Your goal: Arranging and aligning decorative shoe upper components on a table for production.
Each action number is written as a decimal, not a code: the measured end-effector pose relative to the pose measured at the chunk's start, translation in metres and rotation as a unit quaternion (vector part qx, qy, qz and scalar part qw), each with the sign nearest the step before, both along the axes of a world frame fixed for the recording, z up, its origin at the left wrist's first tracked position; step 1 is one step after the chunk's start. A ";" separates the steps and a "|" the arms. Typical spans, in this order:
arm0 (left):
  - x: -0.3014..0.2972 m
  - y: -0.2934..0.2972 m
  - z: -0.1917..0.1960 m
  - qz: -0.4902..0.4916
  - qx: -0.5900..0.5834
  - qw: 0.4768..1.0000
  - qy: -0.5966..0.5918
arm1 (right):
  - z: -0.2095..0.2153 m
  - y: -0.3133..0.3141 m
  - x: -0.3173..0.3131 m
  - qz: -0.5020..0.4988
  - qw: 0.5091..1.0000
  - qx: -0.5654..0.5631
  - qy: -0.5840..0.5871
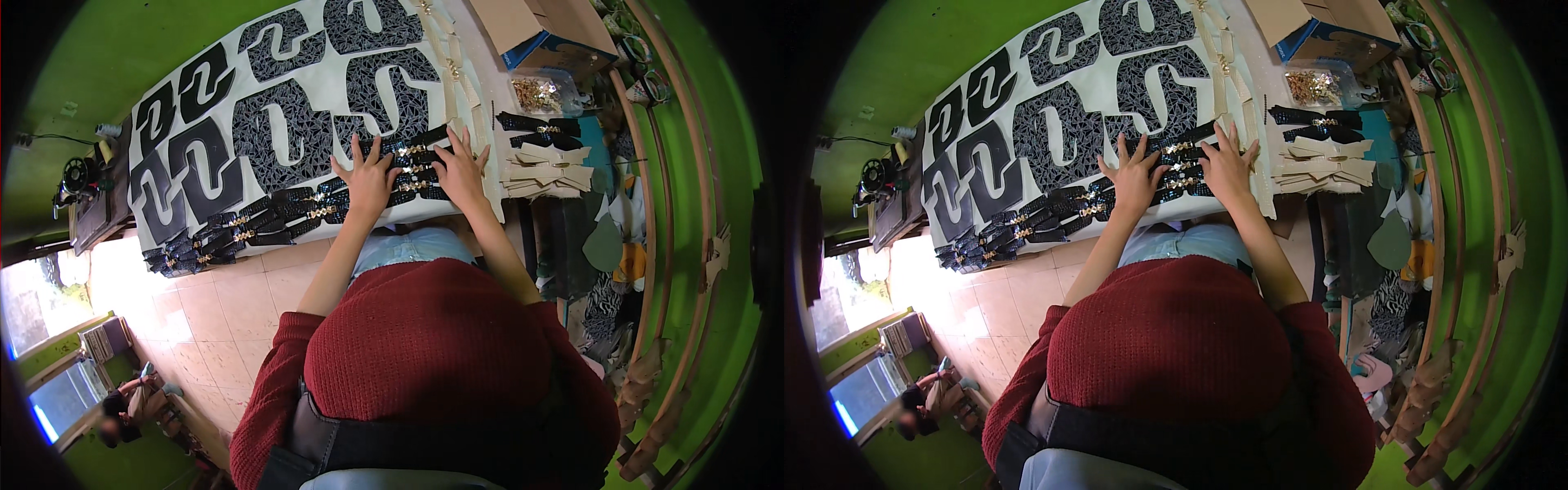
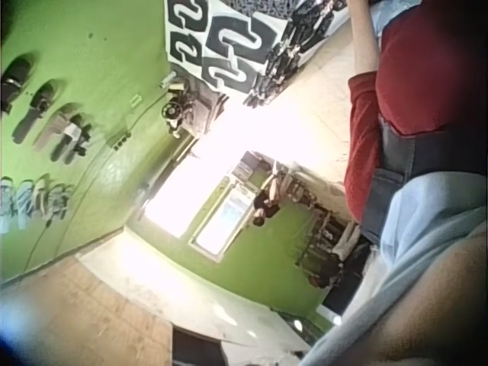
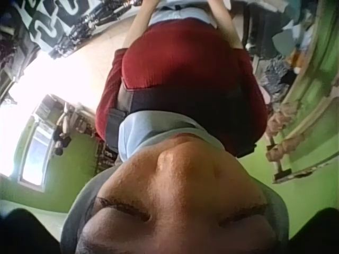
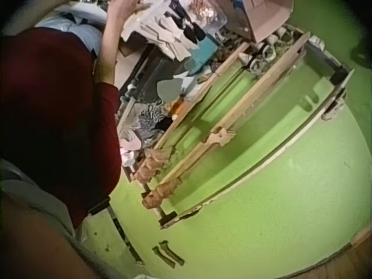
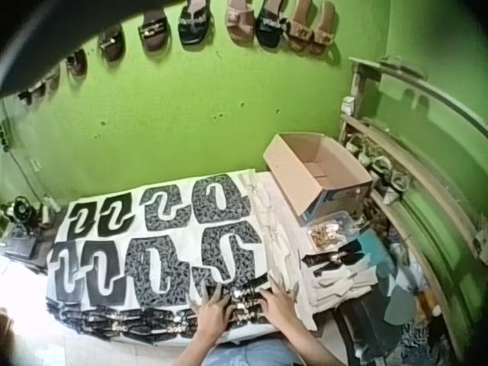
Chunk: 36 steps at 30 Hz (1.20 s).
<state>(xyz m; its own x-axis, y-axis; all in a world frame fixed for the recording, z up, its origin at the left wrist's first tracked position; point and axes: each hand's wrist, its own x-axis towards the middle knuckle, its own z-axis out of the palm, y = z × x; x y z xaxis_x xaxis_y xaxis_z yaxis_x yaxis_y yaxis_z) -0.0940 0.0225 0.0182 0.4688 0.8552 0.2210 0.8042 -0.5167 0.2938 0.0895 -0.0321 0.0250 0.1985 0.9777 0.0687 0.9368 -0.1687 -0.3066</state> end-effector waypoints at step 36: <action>0.009 0.005 -0.017 -0.153 -0.109 0.981 -0.038 | -0.020 0.010 -0.015 0.087 0.990 -0.040 0.101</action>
